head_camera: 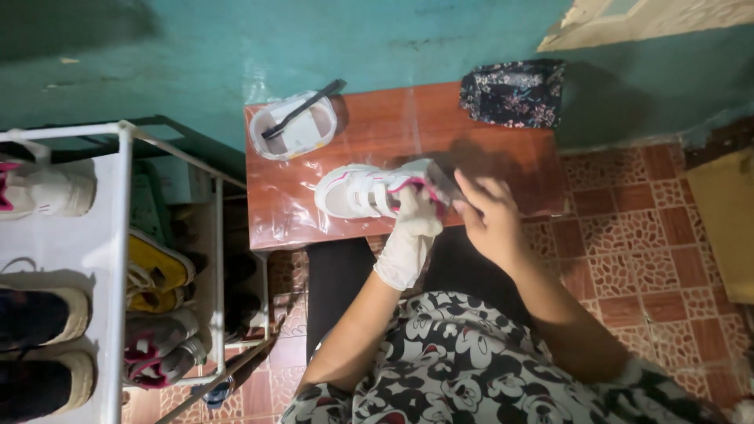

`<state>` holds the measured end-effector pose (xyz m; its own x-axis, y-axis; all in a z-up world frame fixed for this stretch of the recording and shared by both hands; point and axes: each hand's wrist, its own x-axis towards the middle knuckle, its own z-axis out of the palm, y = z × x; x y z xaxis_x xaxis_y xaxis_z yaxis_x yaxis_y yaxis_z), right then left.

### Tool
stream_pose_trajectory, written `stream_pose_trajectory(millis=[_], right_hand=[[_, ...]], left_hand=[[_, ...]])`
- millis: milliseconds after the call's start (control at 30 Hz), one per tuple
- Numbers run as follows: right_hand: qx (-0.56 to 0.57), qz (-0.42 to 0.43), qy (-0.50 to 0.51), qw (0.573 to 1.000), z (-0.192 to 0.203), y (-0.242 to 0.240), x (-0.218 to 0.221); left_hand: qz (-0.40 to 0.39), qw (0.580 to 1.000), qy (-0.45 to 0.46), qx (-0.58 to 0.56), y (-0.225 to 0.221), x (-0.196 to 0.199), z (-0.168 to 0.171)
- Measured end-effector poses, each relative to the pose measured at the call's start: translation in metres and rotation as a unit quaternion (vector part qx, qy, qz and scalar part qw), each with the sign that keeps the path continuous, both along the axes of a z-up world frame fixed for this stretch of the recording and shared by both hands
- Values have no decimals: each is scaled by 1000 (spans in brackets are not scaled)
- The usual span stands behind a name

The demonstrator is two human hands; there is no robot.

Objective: Brushing and cleaning the upper of a white sneaker using a brush and cleaning solution.

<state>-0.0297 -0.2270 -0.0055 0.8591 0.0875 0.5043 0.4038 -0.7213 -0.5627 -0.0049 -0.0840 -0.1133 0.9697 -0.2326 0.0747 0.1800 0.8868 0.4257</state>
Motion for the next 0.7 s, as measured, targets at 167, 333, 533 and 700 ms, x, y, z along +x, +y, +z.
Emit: stream_pose_trajectory(millis=[167,333,533,700], right_hand=[[-21,-2,7,1000,2,-3,-6],[-3,-1,-17,1000,-4,3,20],[-12,-14,34,999,-9,-9,-8],[-39,-18,23,999,-3,-12,-15]], left_hand=[[-8,995,5,103,4,-22,57],[-17,993,4,113,2,-26,60],[7,998,38,49,8,-19,91],[-2,996,43,75,8,-26,102]])
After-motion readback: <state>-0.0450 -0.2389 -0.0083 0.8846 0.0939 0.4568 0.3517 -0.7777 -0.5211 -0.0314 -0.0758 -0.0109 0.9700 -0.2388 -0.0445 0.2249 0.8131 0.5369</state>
